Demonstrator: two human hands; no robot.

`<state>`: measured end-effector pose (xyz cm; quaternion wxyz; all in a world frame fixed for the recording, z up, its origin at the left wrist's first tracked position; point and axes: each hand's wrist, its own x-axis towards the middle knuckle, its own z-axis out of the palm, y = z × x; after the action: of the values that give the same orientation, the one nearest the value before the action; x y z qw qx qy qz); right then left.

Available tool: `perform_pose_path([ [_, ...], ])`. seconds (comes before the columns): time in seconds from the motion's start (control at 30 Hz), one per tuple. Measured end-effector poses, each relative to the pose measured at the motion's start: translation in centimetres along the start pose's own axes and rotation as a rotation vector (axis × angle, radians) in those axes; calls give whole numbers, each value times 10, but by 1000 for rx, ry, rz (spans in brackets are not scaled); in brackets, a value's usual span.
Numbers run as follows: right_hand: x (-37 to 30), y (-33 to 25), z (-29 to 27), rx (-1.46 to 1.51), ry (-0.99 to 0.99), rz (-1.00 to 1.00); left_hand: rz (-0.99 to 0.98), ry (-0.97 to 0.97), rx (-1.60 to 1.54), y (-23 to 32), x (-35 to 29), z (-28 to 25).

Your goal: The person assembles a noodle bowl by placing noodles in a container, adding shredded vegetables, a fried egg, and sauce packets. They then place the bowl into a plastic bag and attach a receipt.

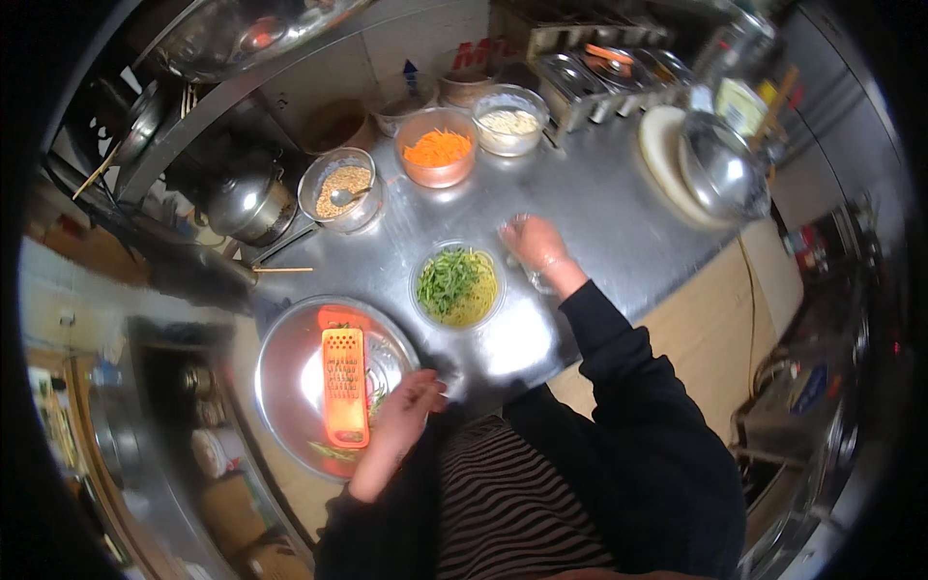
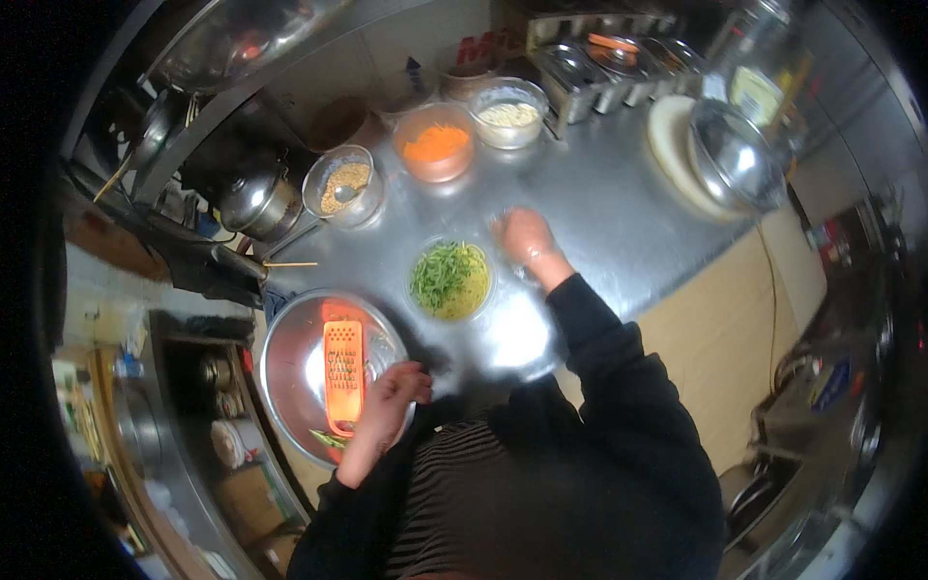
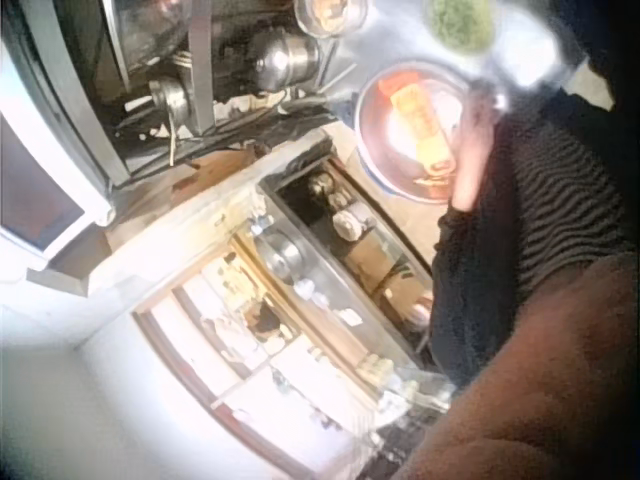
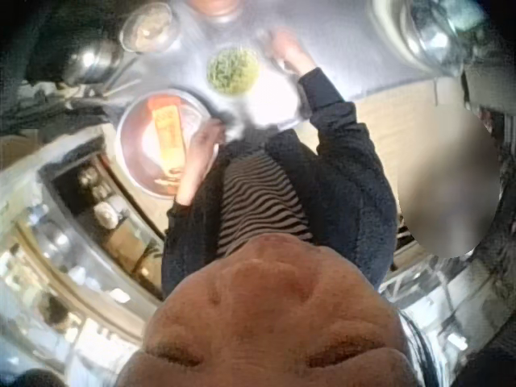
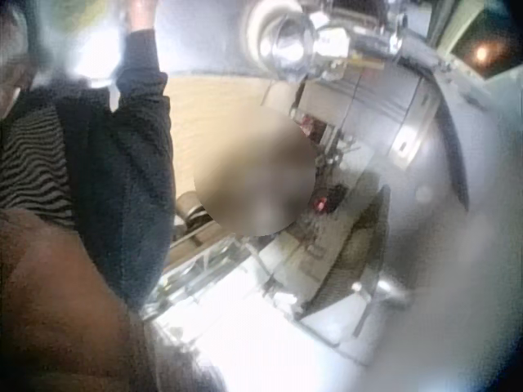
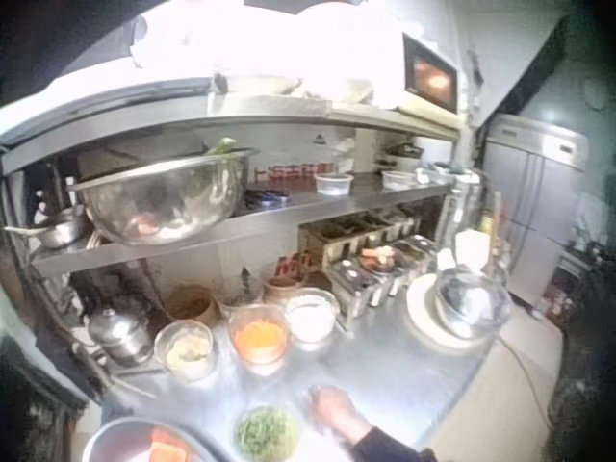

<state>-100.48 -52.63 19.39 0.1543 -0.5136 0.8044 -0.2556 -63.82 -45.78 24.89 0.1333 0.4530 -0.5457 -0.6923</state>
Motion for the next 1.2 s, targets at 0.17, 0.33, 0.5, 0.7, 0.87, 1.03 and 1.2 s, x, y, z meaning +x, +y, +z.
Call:
perform_pose_path([
  [0.17, 154, -14, -26, 45, 169, -434, -331, 24, -628, 4, 73, 84],
  [0.33, 250, -45, 27, -366, -286, -441, -252, 451, -715, -13, 111, 102],
  [0.5, 263, -42, 90, -440, -255, -443, -256, 562, -614, -18, 115, 109],
  [0.7, 293, -25, 95, -438, -357, -547, -219, 606, -650, -25, 116, 113],
  [0.87, 304, -20, 58, 40, -474, -286, -207, 615, -679, -22, 120, 114],
  [1.03, 271, -34, -5, 641, -532, -108, -246, 644, -651, -10, 125, 113],
  [1.2, 182, -55, -46, 678, -728, -395, -152, 624, -667, -14, 135, 111],
])
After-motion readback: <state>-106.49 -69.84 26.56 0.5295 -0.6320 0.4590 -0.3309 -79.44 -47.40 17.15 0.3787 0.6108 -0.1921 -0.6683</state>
